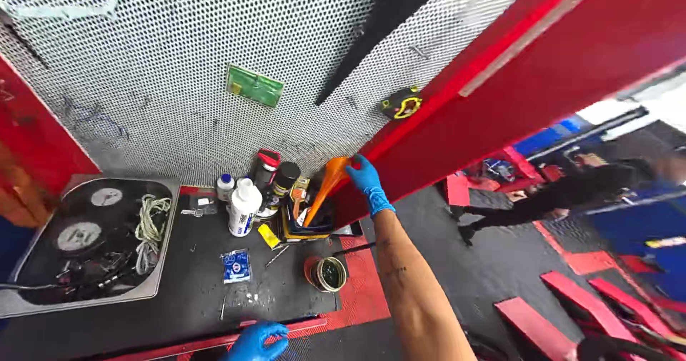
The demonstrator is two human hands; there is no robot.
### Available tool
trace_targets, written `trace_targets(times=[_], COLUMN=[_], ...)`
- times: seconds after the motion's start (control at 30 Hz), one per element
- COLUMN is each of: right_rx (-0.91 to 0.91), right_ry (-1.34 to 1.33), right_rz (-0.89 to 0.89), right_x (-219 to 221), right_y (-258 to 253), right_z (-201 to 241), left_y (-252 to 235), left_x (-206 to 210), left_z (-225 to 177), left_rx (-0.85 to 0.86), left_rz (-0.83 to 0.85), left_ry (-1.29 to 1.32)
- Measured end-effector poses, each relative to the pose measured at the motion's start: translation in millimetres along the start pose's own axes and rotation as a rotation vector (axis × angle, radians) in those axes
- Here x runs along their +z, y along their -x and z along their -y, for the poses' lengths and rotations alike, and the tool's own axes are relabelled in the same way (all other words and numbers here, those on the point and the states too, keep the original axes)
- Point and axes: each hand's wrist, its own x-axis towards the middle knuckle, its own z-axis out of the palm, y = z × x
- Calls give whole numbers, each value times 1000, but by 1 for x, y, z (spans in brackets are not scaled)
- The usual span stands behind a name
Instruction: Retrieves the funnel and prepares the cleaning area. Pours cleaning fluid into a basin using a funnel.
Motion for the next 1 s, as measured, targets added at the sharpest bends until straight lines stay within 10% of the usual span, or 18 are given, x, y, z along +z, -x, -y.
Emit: trace_targets(times=[0.23, 0.47, 0.77, 1.0], right_rx=[70, -361, 238, 686], right_ry=[-164, -333, 168, 167], right_rz=[21, -576, -1033, -1262], right_x=[1, -102, -34, 18], right_y=[-4, 241, 606, 887], right_z=[7, -13, -86, -40], left_y=[-29, -63, -59, 122], left_x=[-45, -12, 174, 390], left_z=[5, -40, -86, -60], left_rx=[-132, 72, 542, 712], left_rz=[-54, 177, 570, 1042], left_ry=[100, 94, -290, -276])
